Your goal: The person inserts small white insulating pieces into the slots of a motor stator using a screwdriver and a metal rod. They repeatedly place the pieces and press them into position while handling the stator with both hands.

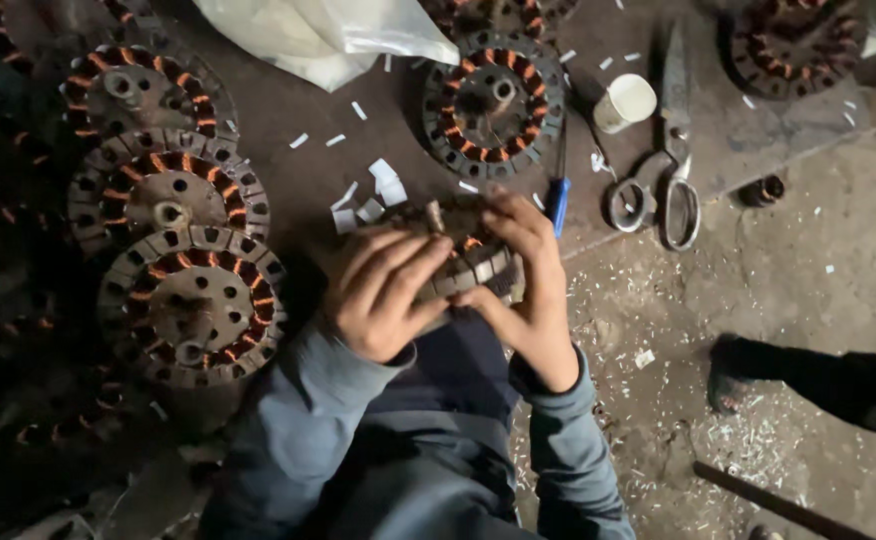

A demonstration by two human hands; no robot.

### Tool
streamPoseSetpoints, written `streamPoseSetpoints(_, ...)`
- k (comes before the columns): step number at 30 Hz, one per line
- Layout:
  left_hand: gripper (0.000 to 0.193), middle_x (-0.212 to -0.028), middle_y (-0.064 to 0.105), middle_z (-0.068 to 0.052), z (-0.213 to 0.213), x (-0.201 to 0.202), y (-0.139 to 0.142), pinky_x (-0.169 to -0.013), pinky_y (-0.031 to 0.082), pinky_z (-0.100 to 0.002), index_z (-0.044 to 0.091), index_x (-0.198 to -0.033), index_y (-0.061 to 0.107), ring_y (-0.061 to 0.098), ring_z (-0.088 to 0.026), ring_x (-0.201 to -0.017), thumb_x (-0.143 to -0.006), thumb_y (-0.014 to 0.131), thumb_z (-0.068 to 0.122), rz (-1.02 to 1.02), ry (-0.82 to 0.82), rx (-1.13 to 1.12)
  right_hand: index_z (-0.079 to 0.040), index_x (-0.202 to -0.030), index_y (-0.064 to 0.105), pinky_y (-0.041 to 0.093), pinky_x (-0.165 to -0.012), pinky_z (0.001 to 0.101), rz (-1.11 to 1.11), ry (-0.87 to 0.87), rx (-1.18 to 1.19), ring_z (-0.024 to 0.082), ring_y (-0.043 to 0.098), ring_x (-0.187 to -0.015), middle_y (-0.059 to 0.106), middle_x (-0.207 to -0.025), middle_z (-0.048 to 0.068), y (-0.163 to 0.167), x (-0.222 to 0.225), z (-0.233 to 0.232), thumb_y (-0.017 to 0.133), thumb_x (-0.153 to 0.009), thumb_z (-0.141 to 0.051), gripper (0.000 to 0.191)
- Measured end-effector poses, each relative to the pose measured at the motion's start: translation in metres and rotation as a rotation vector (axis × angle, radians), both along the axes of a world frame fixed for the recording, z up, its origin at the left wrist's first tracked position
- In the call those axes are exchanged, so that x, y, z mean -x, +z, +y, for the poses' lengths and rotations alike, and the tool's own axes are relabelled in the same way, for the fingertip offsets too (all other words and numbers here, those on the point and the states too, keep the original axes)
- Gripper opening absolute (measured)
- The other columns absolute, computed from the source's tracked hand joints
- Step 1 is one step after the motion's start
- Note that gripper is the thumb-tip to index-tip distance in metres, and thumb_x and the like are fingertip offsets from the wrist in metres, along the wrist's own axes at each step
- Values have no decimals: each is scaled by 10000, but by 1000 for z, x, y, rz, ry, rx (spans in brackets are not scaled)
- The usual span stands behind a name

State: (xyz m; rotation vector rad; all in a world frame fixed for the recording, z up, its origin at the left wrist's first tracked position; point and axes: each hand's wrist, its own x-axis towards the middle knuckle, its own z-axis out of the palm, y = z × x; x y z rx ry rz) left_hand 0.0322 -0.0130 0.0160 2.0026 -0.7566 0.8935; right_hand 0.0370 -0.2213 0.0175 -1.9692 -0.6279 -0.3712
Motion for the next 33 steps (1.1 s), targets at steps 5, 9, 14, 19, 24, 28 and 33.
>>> streamPoseSetpoints(5, 521, -1279, 618, -210, -2, 0, -2, -1011, 540, -521, -78, -1322, 586, 644, -369, -1167, -953, 776, 236, -33, 3, -25, -30, -1359, 507, 410, -1234, 490, -19, -73, -161, 355, 503, -1421, 512, -1460, 166, -11, 1, 18, 736, -1037, -358, 513)
streamPoseSetpoints(9, 507, -1306, 609, -225, -1, 1, -4, -1018, 545, -521, -80, -1335, 575, 649, -378, -1191, -972, 761, 221, -2, 2, -21, -36, -1343, 491, 404, -1199, 488, -52, -112, -168, 351, 504, -1412, 525, -1384, 145, -20, 4, 22, 718, -1016, -436, 565)
streamPoseSetpoints(14, 507, -1316, 602, -212, -1, 0, -7, -1025, 542, -529, -62, -1338, 580, 647, -377, -1191, -957, 784, 203, 2, 2, 4, -47, -1344, 472, 396, -1190, 494, -80, -113, -164, 342, 511, -1402, 522, -1355, 136, -23, 2, 23, 703, -995, -504, 620)
streamPoseSetpoints(19, 555, -1331, 599, -223, 2, 1, -6, -1034, 540, -527, -64, -1358, 567, 635, -381, -1225, -916, 811, 168, 26, -47, 0, -60, -1340, 465, 397, -1185, 504, -93, -105, -185, 340, 514, -1389, 518, -1403, 130, -26, -1, 24, 687, -995, -515, 613)
streamPoseSetpoints(24, 531, -1351, 611, -171, -1, -6, -3, -1080, 504, -496, -23, -1358, 589, 641, -339, -1247, -909, 825, 133, 83, -114, 55, -85, -1339, 406, 408, -1219, 532, -171, -110, -188, 307, 511, -1344, 488, -1405, 147, -36, -10, 24, 640, -1019, -474, 556)
streamPoseSetpoints(28, 433, -1376, 604, -119, 7, -9, 7, -1135, 494, -451, 42, -1317, 598, 606, -306, -1301, -933, 796, 71, 155, -298, 250, -79, -1319, 350, 438, -1193, 559, -20, -182, -303, 375, 499, -1417, 463, -1427, 213, -40, -9, 29, 683, -1123, -344, 468)
streamPoseSetpoints(33, 448, -1346, 609, -133, 31, 20, 25, -1133, 478, -442, 59, -1250, 633, 589, -345, -1336, -829, 580, -85, 278, 80, 270, -74, -1364, 399, 419, -1221, 476, -20, -153, -383, 326, 518, -1390, 508, -1417, 184, -34, -2, 33, 459, -1162, -387, 377)
